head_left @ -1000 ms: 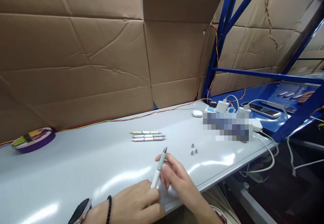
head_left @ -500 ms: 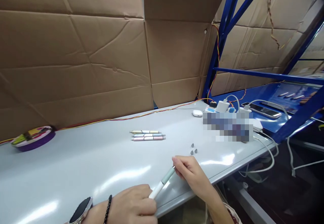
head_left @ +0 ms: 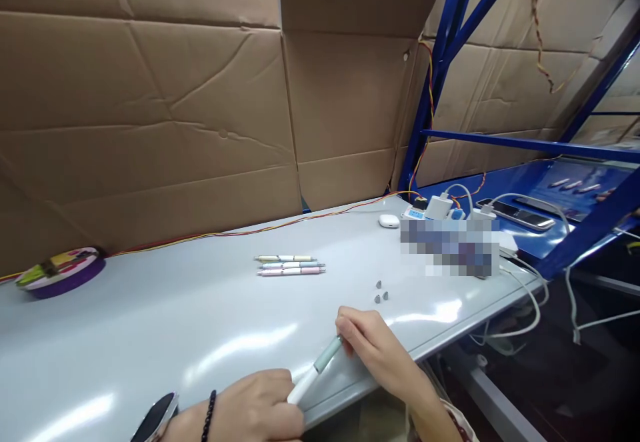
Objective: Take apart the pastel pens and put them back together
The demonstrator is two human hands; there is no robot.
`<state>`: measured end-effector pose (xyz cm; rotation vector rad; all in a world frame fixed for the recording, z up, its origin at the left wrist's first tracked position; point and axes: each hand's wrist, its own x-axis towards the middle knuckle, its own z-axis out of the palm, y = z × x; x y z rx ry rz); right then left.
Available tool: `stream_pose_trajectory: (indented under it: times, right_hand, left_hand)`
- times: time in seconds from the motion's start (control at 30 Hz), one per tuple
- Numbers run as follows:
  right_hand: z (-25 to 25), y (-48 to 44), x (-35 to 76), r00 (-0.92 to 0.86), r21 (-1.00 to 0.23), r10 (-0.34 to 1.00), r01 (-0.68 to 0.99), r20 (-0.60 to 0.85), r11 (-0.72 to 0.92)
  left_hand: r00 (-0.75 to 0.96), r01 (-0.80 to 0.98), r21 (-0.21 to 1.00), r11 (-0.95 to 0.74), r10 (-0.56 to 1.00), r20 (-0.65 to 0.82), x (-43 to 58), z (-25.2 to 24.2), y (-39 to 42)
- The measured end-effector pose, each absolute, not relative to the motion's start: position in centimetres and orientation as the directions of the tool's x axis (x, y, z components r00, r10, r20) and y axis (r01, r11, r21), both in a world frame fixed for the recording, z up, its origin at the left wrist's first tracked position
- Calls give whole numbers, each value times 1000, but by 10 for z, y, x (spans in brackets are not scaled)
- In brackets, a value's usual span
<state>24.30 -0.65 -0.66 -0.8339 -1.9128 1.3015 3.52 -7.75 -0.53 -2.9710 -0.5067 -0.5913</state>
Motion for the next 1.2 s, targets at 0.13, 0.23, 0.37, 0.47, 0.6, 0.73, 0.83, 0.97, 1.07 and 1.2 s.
stream_pose_trajectory:
  times: [0.13,0.23,0.37,0.47,0.6,0.73,0.83,0.97,1.07,1.2]
  right_hand:
    - [-6,-19,231,-645,-982,749,-185,151,39]
    - [-7,-28,220,-631,-947,761,-313,151,-72]
    - [-15,-31,208,-567,-903,812,-410,138,-132]
    - [-20,-32,204,-568,-871,814,-454,118,-190]
    - [-21,-34,203,-590,-879,802,-429,98,-209]
    - [-17,-33,204,-613,-890,785,-405,92,-212]
    - [-13,-32,204,-637,-905,760,-388,125,-176]
    - [-11,-33,204,-638,-906,756,-393,146,-157]
    - [-15,-34,203,-616,-886,772,-434,159,-164]
    - [-22,-31,202,-495,-872,854,-476,161,-111]
  left_hand:
    - [857,355,-37,-934,309,412,36,-3,-76]
    - [861,364,-30,-931,325,391,36,-7,-76]
    - [839,437,-11,-899,403,365,38,-13,-79]
    - [841,447,22,-894,428,330,37,-18,-78]
    - [848,449,48,-892,442,292,36,-22,-76]
    - [860,426,28,-904,414,297,39,-14,-75]
    - [871,398,-5,-917,376,317,43,-3,-76]
    - [883,354,-38,-935,320,343,44,3,-76]
    - [890,349,-51,-936,313,332,42,0,-76]
    - [893,374,-66,-925,339,297,40,-1,-77]
